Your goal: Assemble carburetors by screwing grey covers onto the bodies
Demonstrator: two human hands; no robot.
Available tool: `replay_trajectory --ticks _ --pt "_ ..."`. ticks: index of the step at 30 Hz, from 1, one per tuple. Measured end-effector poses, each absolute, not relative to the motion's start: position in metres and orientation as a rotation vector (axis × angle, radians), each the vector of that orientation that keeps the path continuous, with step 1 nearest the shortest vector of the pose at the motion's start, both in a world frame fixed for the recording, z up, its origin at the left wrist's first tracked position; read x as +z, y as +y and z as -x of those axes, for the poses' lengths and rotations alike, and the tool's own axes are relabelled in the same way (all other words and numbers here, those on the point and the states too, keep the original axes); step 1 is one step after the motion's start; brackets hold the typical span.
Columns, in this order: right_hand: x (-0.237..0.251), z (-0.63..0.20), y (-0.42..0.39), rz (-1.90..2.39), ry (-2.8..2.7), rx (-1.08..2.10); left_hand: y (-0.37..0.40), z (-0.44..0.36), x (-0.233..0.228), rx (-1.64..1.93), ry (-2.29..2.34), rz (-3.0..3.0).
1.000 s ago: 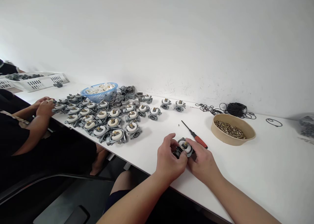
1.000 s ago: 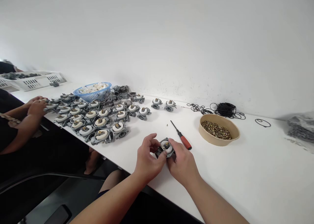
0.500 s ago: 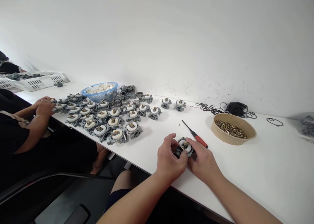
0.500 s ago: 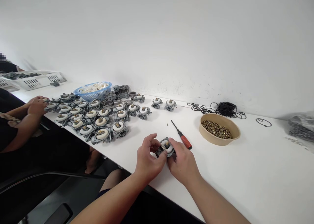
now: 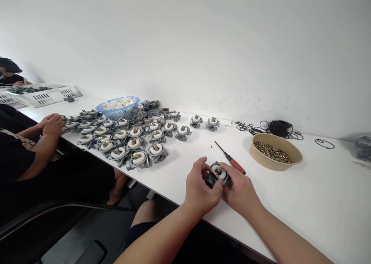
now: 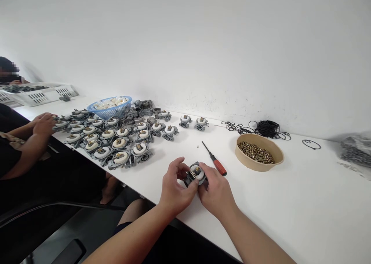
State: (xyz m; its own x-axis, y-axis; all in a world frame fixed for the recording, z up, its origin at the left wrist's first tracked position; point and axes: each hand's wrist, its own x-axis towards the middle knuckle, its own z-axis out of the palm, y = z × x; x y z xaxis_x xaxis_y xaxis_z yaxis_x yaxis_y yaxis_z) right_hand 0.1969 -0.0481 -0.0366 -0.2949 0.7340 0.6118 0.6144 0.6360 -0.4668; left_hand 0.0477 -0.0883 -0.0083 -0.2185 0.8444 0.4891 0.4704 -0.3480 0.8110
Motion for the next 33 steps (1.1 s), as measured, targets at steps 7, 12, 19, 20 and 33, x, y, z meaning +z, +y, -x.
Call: replay_trajectory --ticks 7,12,19,20,33 --pt "-0.034 -0.197 -0.049 1.039 -2.004 0.268 -0.095 -0.031 -0.011 1.464 1.489 -1.725" --pt "-0.029 -0.199 -0.049 1.06 -1.999 0.401 -0.091 -0.01 -0.009 1.175 1.336 -1.714" --pt "-0.033 -0.2 -0.045 1.113 -1.97 0.517 -0.075 -0.003 -0.007 1.015 1.189 -1.688" --pt "-0.033 -0.2 -0.044 1.111 -1.968 0.533 -0.072 -0.002 -0.006 0.989 1.179 -1.705" --pt "-0.039 -0.198 -0.043 1.16 -1.763 0.76 -0.037 0.006 0.015 0.721 1.134 -1.944"
